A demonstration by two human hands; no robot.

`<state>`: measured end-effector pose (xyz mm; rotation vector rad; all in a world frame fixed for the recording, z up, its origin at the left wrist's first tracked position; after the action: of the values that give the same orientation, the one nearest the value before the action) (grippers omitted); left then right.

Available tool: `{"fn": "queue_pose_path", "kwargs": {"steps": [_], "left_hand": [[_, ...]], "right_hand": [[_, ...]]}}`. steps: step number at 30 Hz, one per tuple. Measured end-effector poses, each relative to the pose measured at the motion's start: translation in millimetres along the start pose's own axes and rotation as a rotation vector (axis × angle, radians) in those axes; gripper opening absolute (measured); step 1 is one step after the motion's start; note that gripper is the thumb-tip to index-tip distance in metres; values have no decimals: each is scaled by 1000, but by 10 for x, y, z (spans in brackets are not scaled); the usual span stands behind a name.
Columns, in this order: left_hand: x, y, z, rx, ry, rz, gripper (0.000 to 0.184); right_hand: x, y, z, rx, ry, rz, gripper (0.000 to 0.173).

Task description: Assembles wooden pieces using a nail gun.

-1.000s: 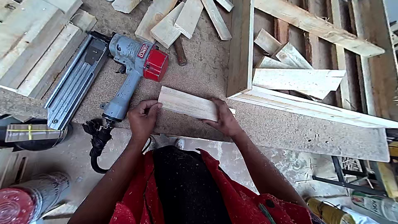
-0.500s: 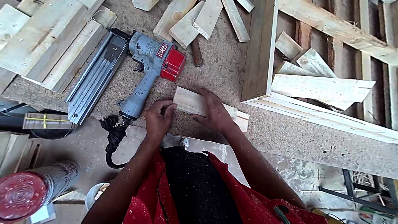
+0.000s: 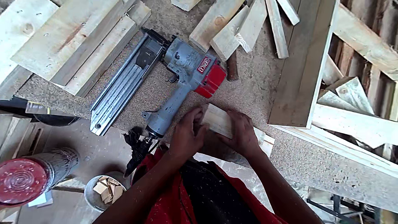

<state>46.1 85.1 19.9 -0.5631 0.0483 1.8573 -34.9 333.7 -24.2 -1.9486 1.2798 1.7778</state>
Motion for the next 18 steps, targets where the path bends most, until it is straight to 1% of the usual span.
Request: {"fn": "queue_pose_path", "kwargs": {"steps": [1,2,5,7,8,9,10,11,12,13,14,16,18], "left_hand": [[136,22,-255,105,-72,54,59],[192,49,-355,127,-114,53,62],[161,88,-329,107,-77,-26,61],[34,96,-243,165,7,-81,57],[-77,84,-186,255,65,-58,50],[-217,71,-124,381,138,29,41],[-380,78,-62,482,236,143,36],[-538,118,-17,530,344,241,37],[-652,186,-5,523,446,292,44],[-704,256,-28,466,530,284,56],[-691,316,-70,375,584,241,70],[-558,410,-97,216,629,154,88],[-436,473,2,136,672,114,100]], "right_hand": [[4,-3,6,6,1,-2,93],[8,-7,11,10,0,0,93],[6,-8,1,10,2,6,92],[4,-8,-8,16,5,-3,93],[1,-8,-14,24,5,-6,93],[-6,-2,-18,26,9,-4,92],[-13,8,-20,24,15,1,91],[-22,20,-24,23,24,5,90],[-29,26,-27,23,34,9,89],[-36,25,-36,26,41,11,88],[-42,22,-44,28,46,9,87],[-51,34,-44,26,54,2,87],[-57,40,-44,28,61,-10,88]]}}
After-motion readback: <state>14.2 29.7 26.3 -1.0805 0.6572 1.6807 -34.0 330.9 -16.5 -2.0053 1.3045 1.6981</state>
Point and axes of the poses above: each hand's wrist, its own y-axis towards the middle knuckle, its own x-axis out of the palm, z = x × y, the point moved 1 cm from there along y, towards the middle knuckle, and after that the axes turned 14 degrees about z, right-handed, at the moved point
